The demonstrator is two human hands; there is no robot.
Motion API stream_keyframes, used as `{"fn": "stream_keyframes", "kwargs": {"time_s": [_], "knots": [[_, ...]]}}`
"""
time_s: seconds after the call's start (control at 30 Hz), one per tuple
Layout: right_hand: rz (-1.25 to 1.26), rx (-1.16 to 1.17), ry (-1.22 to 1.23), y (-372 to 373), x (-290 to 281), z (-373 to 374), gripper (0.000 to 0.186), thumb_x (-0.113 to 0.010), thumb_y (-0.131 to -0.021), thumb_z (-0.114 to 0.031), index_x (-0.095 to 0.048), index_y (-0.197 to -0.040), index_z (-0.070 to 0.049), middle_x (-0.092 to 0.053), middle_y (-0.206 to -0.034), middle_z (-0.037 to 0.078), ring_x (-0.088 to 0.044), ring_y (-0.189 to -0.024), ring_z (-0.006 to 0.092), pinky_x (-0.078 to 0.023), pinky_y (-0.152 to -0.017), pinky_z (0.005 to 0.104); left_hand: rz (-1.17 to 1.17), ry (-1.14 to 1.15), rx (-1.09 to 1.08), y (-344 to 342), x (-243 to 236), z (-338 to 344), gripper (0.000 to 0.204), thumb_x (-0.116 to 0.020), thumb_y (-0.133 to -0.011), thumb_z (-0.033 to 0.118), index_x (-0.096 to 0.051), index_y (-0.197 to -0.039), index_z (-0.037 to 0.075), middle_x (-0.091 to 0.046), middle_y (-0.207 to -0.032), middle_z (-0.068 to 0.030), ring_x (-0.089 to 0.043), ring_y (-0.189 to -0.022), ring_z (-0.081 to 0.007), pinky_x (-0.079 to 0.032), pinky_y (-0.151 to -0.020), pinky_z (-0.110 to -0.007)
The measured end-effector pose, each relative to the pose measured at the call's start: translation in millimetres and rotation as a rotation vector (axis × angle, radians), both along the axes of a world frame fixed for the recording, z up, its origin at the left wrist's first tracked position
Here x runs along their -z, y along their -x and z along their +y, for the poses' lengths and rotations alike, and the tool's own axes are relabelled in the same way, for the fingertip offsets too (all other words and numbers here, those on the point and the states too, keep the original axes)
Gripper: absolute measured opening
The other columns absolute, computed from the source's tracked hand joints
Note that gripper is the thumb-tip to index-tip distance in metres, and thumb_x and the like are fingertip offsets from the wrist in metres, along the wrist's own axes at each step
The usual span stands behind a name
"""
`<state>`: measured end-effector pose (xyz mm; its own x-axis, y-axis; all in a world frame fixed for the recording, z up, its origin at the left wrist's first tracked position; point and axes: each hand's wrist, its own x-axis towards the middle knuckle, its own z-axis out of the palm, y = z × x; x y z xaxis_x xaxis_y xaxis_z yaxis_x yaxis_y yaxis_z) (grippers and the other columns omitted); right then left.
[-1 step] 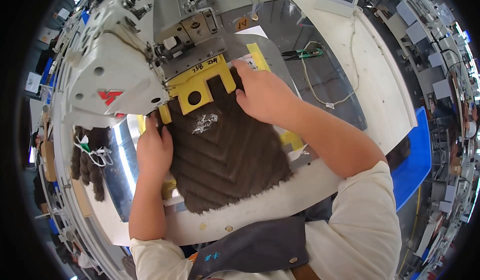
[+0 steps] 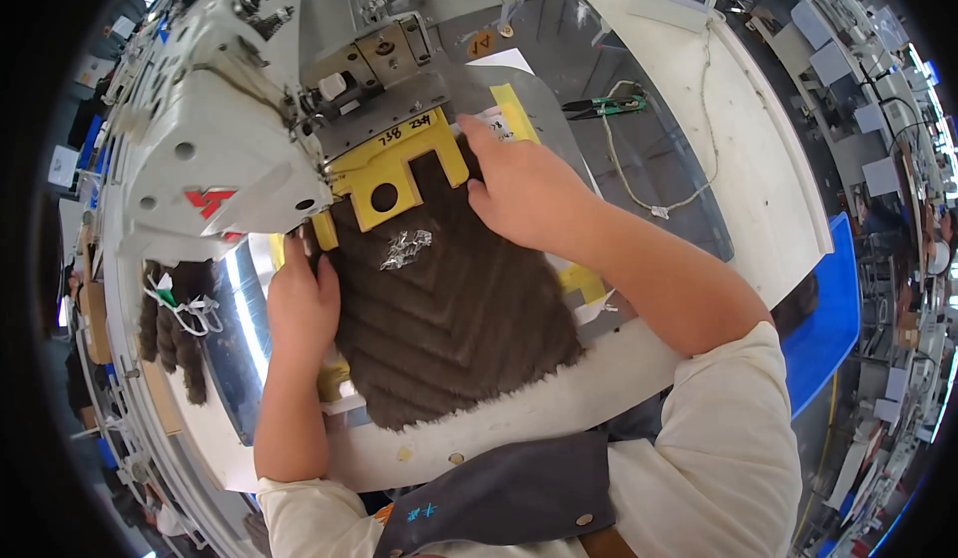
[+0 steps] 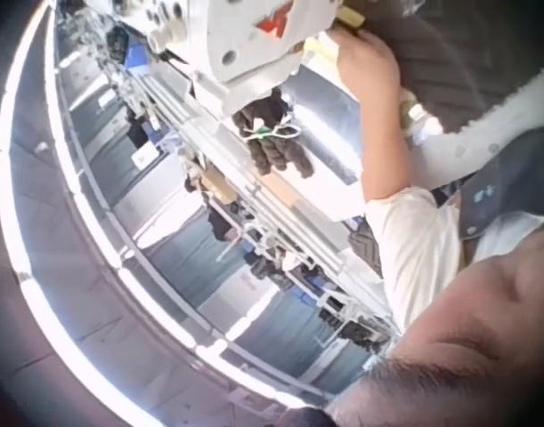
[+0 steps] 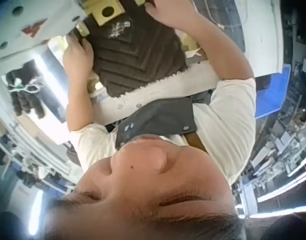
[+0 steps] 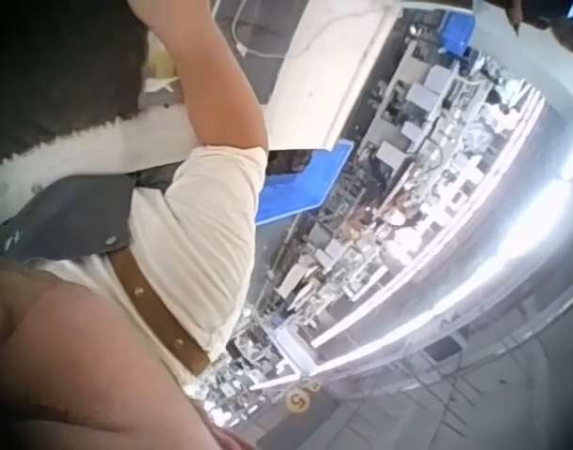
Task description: Sewing and assembling components of a fur-covered bag using an industrial sewing machine.
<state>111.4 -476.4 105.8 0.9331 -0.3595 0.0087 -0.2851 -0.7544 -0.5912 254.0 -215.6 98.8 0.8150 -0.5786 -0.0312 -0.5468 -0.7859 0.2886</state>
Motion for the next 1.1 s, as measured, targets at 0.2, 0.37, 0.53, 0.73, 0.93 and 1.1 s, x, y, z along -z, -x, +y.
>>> {"fn": "stream_keyframes", "kwargs": {"time_s": [0.2, 0.37, 0.53, 0.73, 0.93, 1.1], "knots": [[0.123, -0.030, 0.095, 2, 2, 3, 0.046, -0.061, -0.095, -0.015, -0.054, -0.137, 0.003, -0.070, -0.093, 0.027, -0.067, -0.088, 0.0487, -0.053, -0.079, 0.0551, 0.014, -0.059, 0.094, -7, 0, -3, 0.043, -0.056, -0.095, 0.006, -0.057, -0.137, -0.006, -0.071, -0.101, -0.0301, -0.070, -0.088, -0.0470, -0.055, -0.079, -0.054], [0.192, -0.075, 0.070, 4, -2, 3, 0.038, -0.059, -0.096, -0.010, -0.056, -0.130, 0.006, -0.068, -0.083, 0.024, -0.067, -0.083, 0.0451, -0.053, -0.077, 0.0531, 0.002, -0.033, 0.138, -8, 5, 2, 0.043, -0.056, -0.095, 0.004, -0.057, -0.137, -0.006, -0.071, -0.097, -0.0287, -0.069, -0.084, -0.0465, -0.055, -0.075, -0.053], [0.107, -0.060, 0.079, 1, 6, 1, 0.040, -0.059, -0.095, -0.009, -0.056, -0.132, 0.007, -0.070, -0.088, 0.025, -0.068, -0.086, 0.0446, -0.053, -0.079, 0.0525, -0.024, -0.019, 0.149, -9, 9, 5, 0.040, -0.056, -0.095, 0.004, -0.058, -0.134, -0.005, -0.071, -0.097, -0.0279, -0.069, -0.084, -0.0464, -0.055, -0.074, -0.053], [-0.005, -0.066, 0.116, 1, 6, 1, 0.041, -0.057, -0.093, -0.007, -0.058, -0.130, 0.010, -0.069, -0.085, 0.026, -0.068, -0.080, 0.0443, -0.055, -0.074, 0.0514, -0.051, 0.035, 0.137, -7, 10, 4, 0.035, -0.059, -0.094, 0.007, -0.057, -0.128, -0.004, -0.069, -0.088, -0.0263, -0.068, -0.077, -0.0464, -0.054, -0.069, -0.054], [0.005, -0.015, 0.117, -4, 1, 9, 0.038, -0.060, -0.093, -0.008, -0.063, -0.129, 0.003, -0.069, -0.089, 0.027, -0.066, -0.083, 0.0469, -0.052, -0.076, 0.0545, -0.004, 0.041, 0.094, -11, 11, 7, 0.042, -0.061, -0.094, 0.010, -0.051, -0.133, -0.004, -0.068, -0.080, -0.0234, -0.068, -0.072, -0.0440, -0.055, -0.064, -0.053], [0.035, 0.051, 0.102, -5, 0, 15, 0.037, -0.060, -0.094, -0.007, -0.064, -0.129, 0.001, -0.068, -0.088, 0.029, -0.065, -0.084, 0.0480, -0.051, -0.076, 0.0547, -0.105, 0.016, 0.141, -9, 17, 10, 0.047, -0.061, -0.094, 0.010, -0.054, -0.138, -0.006, -0.070, -0.079, -0.0191, -0.070, -0.070, -0.0362, -0.057, -0.064, -0.045]]}}
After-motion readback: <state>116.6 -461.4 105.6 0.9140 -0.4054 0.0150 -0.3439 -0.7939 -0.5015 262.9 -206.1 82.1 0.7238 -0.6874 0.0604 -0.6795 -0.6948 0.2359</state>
